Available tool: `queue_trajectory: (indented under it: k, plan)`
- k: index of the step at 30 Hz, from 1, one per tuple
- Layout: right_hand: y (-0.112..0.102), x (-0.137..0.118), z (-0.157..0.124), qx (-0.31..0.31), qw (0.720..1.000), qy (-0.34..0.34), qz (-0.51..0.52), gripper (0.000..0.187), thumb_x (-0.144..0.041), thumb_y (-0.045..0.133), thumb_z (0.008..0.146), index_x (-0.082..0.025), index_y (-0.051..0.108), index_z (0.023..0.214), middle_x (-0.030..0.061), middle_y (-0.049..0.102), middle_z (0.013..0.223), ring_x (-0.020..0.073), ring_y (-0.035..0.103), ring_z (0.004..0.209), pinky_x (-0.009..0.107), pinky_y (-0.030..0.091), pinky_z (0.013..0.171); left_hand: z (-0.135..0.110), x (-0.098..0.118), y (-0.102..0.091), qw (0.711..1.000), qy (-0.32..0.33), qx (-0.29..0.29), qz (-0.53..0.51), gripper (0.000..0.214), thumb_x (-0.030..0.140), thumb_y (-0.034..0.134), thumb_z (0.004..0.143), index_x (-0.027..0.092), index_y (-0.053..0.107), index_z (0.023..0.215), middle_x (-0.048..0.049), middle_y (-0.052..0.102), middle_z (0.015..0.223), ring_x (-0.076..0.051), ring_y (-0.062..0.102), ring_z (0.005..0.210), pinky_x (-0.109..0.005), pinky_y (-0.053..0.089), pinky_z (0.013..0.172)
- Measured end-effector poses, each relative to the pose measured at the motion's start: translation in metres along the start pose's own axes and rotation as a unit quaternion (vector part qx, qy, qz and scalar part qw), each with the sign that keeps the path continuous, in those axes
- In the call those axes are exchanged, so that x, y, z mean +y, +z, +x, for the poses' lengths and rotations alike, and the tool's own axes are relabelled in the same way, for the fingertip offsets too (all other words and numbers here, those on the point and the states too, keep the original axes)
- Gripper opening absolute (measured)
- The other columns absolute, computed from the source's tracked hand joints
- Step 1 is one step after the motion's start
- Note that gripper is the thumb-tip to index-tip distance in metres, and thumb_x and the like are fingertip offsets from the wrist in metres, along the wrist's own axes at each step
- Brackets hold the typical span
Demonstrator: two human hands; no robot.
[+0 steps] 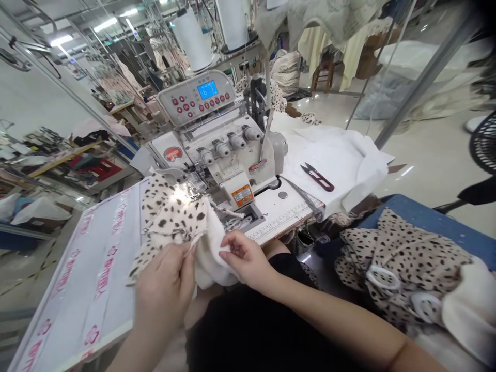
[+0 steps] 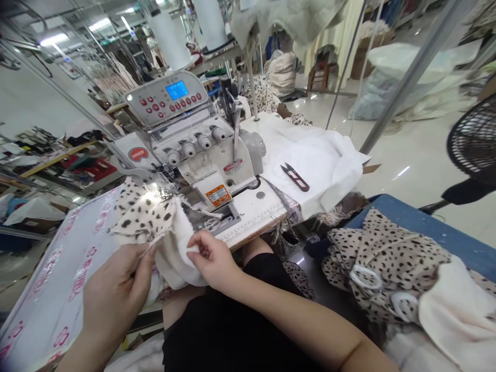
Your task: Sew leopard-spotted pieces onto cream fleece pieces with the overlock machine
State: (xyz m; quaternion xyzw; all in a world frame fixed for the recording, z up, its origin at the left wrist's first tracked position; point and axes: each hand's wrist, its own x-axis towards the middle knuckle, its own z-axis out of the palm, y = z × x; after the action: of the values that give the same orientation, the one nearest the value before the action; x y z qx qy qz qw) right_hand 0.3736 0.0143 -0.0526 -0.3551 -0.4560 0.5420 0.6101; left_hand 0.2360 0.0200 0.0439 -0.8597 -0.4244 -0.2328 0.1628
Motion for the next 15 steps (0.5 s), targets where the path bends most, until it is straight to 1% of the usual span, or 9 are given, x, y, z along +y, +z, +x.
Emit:
queue_trajectory:
  k: [1, 2, 4, 6, 9, 11, 13, 15]
  plan:
    - [0.0, -0.001, 0.0, -0.008, 1.0, -0.005, -0.023, 0.004, -0.019, 0.053, 0.074, -0.019, 0.053, 0.078, -0.003, 0.046, 0.065, 0.0097, 0.042, 0.058, 0.022, 0.035, 0.057, 0.002, 0.003, -0.001, 1.0, 0.007, -0.002, -0.002, 0.008, 0.02, 0.049, 0.085, 0.015, 0.054, 0.079, 0.0002, 0.051, 0.063, -0.011, 0.05, 0.058, -0.022, 0.035, 0.055]
    - [0.0, -0.002, 0.0, -0.017, 0.999, -0.01, -0.042, 0.003, -0.019, 0.052, 0.075, -0.018, 0.055, 0.075, -0.0018, 0.048, 0.066, 0.0104, 0.044, 0.059, 0.023, 0.036, 0.058, 0.003, 0.005, -0.001, 1.0, 0.022, -0.001, -0.001, 0.008, 0.019, 0.05, 0.084, 0.015, 0.054, 0.079, 0.0, 0.052, 0.063, -0.011, 0.05, 0.058, -0.022, 0.036, 0.054]
    - [0.0, -0.006, 0.0, -0.029, 0.998, -0.023, -0.057, 0.009, -0.021, 0.05, 0.076, -0.017, 0.057, 0.072, 0.0008, 0.054, 0.071, 0.0126, 0.049, 0.067, 0.025, 0.039, 0.065, 0.003, 0.009, 0.004, 0.997, 0.069, 0.003, 0.019, 0.004, 0.015, 0.051, 0.083, 0.014, 0.054, 0.081, -0.0003, 0.052, 0.063, -0.012, 0.051, 0.058, -0.023, 0.037, 0.054]
    - [-0.001, -0.01, 0.001, -0.032, 0.998, -0.024, -0.04, 0.014, -0.024, 0.047, 0.079, -0.017, 0.057, 0.071, 0.0014, 0.057, 0.072, 0.0139, 0.052, 0.072, 0.026, 0.04, 0.07, -0.001, 0.012, 0.013, 0.993, 0.108, 0.012, 0.051, 0.005, 0.012, 0.052, 0.08, 0.012, 0.054, 0.085, -0.0006, 0.053, 0.064, -0.012, 0.051, 0.058, -0.023, 0.039, 0.054]
    - [-0.003, -0.015, 0.007, -0.036, 0.999, 0.009, 0.002, 0.028, -0.034, 0.043, 0.083, -0.017, 0.051, 0.063, -0.0011, 0.049, 0.061, 0.012, 0.046, 0.063, 0.025, 0.038, 0.064, -0.01, 0.018, 0.025, 0.989, 0.125, 0.001, 0.079, 0.014, 0.01, 0.051, 0.079, 0.009, 0.055, 0.092, -0.0023, 0.053, 0.065, -0.014, 0.052, 0.057, -0.025, 0.041, 0.052]
    - [-0.002, -0.015, 0.012, -0.043, 0.998, 0.041, 0.008, 0.035, -0.042, 0.045, 0.082, -0.017, 0.045, 0.057, -0.0034, 0.039, 0.054, 0.01, 0.039, 0.056, 0.023, 0.035, 0.056, -0.016, 0.024, 0.027, 0.989, 0.121, -0.021, 0.078, 0.016, 0.009, 0.047, 0.08, 0.008, 0.056, 0.093, -0.0047, 0.054, 0.066, -0.016, 0.054, 0.058, -0.027, 0.043, 0.05]
    - [0.0, -0.015, 0.016, -0.042, 0.997, 0.065, -0.014, 0.04, -0.046, 0.052, 0.077, -0.017, 0.038, 0.053, -0.005, 0.032, 0.052, 0.0083, 0.032, 0.053, 0.021, 0.03, 0.051, -0.018, 0.029, 0.021, 0.991, 0.116, -0.065, 0.034, 0.017, 0.009, 0.042, 0.081, 0.01, 0.057, 0.089, -0.0061, 0.055, 0.069, -0.017, 0.055, 0.061, -0.027, 0.046, 0.052]
    - [0.001, -0.016, 0.018, -0.041, 0.995, 0.08, -0.029, 0.044, -0.048, 0.057, 0.073, -0.017, 0.034, 0.051, -0.0057, 0.029, 0.051, 0.0075, 0.029, 0.052, 0.02, 0.028, 0.048, -0.013, 0.029, 0.009, 0.987, 0.105, -0.108, -0.051, 0.018, 0.012, 0.041, 0.083, 0.015, 0.058, 0.088, -0.0054, 0.058, 0.075, -0.015, 0.057, 0.068, -0.025, 0.049, 0.059]
